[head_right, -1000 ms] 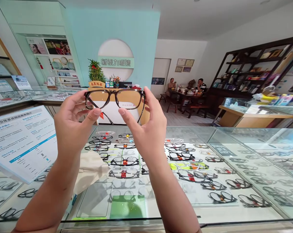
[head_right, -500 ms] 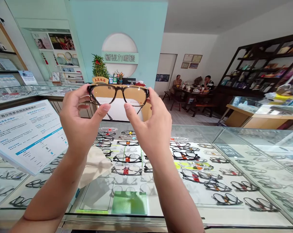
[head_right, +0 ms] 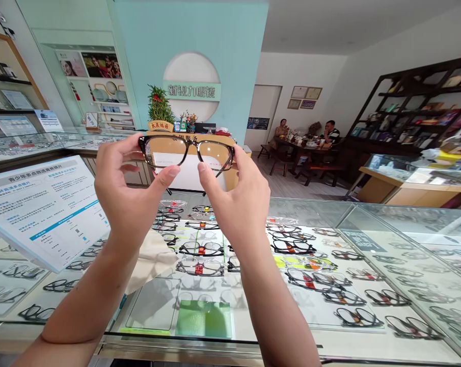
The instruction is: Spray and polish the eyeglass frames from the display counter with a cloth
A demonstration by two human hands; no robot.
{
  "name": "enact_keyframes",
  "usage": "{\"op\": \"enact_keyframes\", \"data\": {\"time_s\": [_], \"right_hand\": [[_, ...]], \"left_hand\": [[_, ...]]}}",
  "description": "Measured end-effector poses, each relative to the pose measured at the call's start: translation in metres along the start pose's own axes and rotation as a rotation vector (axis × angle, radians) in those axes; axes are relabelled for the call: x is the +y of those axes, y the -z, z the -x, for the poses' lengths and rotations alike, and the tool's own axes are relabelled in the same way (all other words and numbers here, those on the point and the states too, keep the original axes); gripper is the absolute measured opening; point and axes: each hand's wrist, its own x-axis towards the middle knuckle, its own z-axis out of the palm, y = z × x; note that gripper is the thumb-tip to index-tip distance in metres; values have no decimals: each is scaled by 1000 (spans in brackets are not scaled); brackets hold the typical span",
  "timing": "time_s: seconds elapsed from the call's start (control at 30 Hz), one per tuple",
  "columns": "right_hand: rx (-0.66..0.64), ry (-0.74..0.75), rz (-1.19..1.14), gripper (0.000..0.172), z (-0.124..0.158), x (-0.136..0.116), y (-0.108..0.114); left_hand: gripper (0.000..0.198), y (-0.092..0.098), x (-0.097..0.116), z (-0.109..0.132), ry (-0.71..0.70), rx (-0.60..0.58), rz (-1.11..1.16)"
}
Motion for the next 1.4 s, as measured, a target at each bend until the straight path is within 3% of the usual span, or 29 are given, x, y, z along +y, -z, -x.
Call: {"op": "enact_keyframes", "data": {"time_s": [0.37,0.97,1.2,1.4], "right_hand": [[-25,-91,116,49,-1,-12,1],[-35,-110,98,43,-2,-7,-3],[-44,-146,111,49,-2,-6,-3],[-58,-145,114,42,-2,-9,-3]], "left_hand": [[77,-2,-2,-2,-23,51,4],[80,-1,-3,-2,-49,49,57],[79,-2,-3,-2,-84,74,42],[78,-2,-4,-2,-87,77,11]]}}
